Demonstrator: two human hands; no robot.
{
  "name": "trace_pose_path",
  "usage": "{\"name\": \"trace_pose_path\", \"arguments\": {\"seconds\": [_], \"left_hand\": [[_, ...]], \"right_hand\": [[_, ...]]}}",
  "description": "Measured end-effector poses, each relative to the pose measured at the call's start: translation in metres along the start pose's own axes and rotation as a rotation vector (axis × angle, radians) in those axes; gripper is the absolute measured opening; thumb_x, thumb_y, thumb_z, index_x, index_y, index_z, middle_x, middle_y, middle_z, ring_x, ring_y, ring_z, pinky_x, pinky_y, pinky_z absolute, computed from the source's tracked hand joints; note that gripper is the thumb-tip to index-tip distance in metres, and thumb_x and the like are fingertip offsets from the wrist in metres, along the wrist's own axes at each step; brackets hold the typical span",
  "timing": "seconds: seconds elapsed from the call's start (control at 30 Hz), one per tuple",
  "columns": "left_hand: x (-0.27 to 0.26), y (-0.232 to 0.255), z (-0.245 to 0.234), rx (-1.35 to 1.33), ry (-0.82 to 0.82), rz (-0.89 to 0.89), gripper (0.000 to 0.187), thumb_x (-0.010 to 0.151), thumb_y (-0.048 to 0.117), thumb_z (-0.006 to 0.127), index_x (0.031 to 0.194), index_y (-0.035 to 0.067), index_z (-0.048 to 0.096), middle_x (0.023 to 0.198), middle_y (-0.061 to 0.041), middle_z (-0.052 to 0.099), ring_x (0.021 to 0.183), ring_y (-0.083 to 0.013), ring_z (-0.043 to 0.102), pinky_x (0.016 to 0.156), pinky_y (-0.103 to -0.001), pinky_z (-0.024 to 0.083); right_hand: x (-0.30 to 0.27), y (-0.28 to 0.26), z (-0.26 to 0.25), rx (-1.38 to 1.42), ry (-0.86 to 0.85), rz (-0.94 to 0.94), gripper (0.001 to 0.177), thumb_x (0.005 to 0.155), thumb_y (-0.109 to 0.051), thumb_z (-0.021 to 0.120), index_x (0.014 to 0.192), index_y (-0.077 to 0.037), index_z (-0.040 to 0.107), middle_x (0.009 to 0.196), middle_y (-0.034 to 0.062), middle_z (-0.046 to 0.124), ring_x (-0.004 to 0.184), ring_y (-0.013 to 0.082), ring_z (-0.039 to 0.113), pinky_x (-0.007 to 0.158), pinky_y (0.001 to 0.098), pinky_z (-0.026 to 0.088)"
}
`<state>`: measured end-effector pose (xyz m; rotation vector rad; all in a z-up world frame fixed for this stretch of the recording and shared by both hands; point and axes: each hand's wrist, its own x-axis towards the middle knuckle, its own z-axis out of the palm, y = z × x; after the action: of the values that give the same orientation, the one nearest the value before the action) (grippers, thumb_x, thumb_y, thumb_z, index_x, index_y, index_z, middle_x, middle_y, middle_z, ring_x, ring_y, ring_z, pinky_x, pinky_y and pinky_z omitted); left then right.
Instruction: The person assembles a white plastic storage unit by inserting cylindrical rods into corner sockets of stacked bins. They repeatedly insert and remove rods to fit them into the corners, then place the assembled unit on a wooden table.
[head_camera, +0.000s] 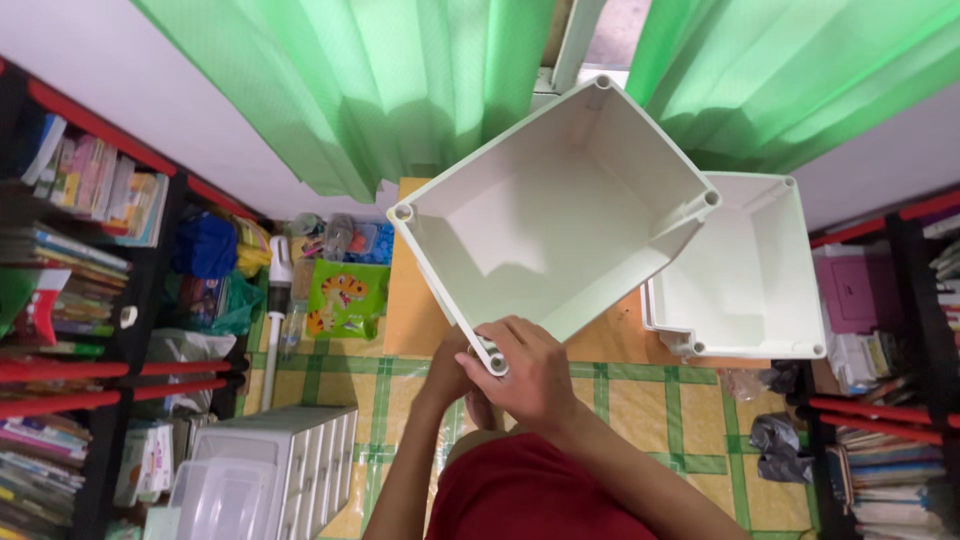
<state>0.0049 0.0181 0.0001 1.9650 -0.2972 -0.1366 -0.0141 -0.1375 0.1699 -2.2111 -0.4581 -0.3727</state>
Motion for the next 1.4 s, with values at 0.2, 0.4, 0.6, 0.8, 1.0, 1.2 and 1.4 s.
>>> {"name": "trace_pose_path", "arguments": {"seconds": [0.2, 0.4, 0.6, 0.8, 1.0, 1.2, 1.4], "left_hand": [[0.022, 0.001, -0.076, 0.287, -0.082, -0.287, 0.056, 0.071, 0.019, 0.088, 0.119, 0.002, 0.064, 0.111, -0.017, 0.069, 0.1, -0.0316, 0.068, 0.088, -0.042, 0.055], [0.074, 0.034, -0.116, 0.207, 0.38, 0.126, 0.062, 0.08, 0.007, 0.08, 0.131, -0.004, 0.048, 0.124, -0.023, 0.059, 0.114, -0.0351, 0.06, 0.096, -0.044, 0.049], [0.096, 0.043, -0.105, -0.092, 0.356, 0.055, 0.027, 0.098, 0.01, 0.064, 0.123, 0.002, 0.057, 0.116, -0.014, 0.069, 0.113, -0.0256, 0.066, 0.102, -0.04, 0.05], [0.077, 0.041, -0.091, -0.122, 0.471, -0.062, 0.019, 0.105, 0.015, 0.056, 0.119, 0.002, 0.061, 0.108, -0.012, 0.068, 0.101, -0.022, 0.064, 0.092, -0.037, 0.05], [0.052, 0.057, -0.067, -0.006, 0.544, 0.005, 0.018, 0.101, 0.016, 0.06, 0.112, 0.001, 0.063, 0.102, -0.013, 0.069, 0.092, -0.0223, 0.067, 0.082, -0.036, 0.053], [0.03, 0.078, -0.026, 0.048, 0.455, 0.068, 0.02, 0.095, 0.013, 0.063, 0.109, -0.001, 0.063, 0.091, -0.014, 0.07, 0.085, -0.0226, 0.068, 0.077, -0.036, 0.053], [0.016, 0.099, 0.019, -0.021, 0.548, 0.164, 0.028, 0.097, 0.014, 0.066, 0.115, -0.004, 0.056, 0.093, -0.017, 0.07, 0.086, -0.0221, 0.068, 0.078, -0.034, 0.053]], "right_hand": [[-0.019, -0.005, 0.0, -0.159, 0.167, 0.003, 0.052, 0.074, -0.018, 0.086, 0.118, -0.005, 0.061, 0.119, 0.0183, 0.059, 0.108, 0.0392, 0.06, 0.09, 0.0468, 0.049], [-0.041, -0.004, 0.019, -0.033, 0.228, 0.105, 0.041, 0.082, -0.011, 0.079, 0.114, -0.008, 0.054, 0.124, 0.0203, 0.057, 0.11, 0.0379, 0.065, 0.087, 0.0436, 0.054], [-0.052, 0.008, 0.03, 0.108, 0.206, 0.143, 0.033, 0.088, -0.004, 0.075, 0.113, -0.005, 0.053, 0.117, 0.0185, 0.061, 0.1, 0.033, 0.068, 0.079, 0.0407, 0.056], [-0.058, 0.034, 0.029, 0.155, 0.149, 0.171, 0.024, 0.091, -0.001, 0.07, 0.106, -0.008, 0.053, 0.117, 0.0172, 0.052, 0.1, 0.0297, 0.063, 0.076, 0.0363, 0.056], [-0.039, 0.076, -0.016, 0.008, 0.216, 0.202, 0.029, 0.084, 0.007, 0.068, 0.108, -0.006, 0.057, 0.132, 0.0188, 0.047, 0.121, 0.0331, 0.054, 0.089, 0.04, 0.054], [-0.031, 0.106, -0.052, 0.117, 0.367, 0.34, 0.053, 0.089, 0.009, 0.06, 0.139, -0.008, 0.05, 0.143, 0.0196, 0.043, 0.133, 0.0307, 0.049, 0.102, 0.039, 0.053], [-0.047, 0.127, -0.056, 0.578, 0.521, 0.584, 0.045, 0.103, -0.008, 0.056, 0.145, -0.001, 0.042, 0.135, 0.0147, 0.056, 0.126, 0.0234, 0.057, 0.103, 0.0357, 0.052]]}}
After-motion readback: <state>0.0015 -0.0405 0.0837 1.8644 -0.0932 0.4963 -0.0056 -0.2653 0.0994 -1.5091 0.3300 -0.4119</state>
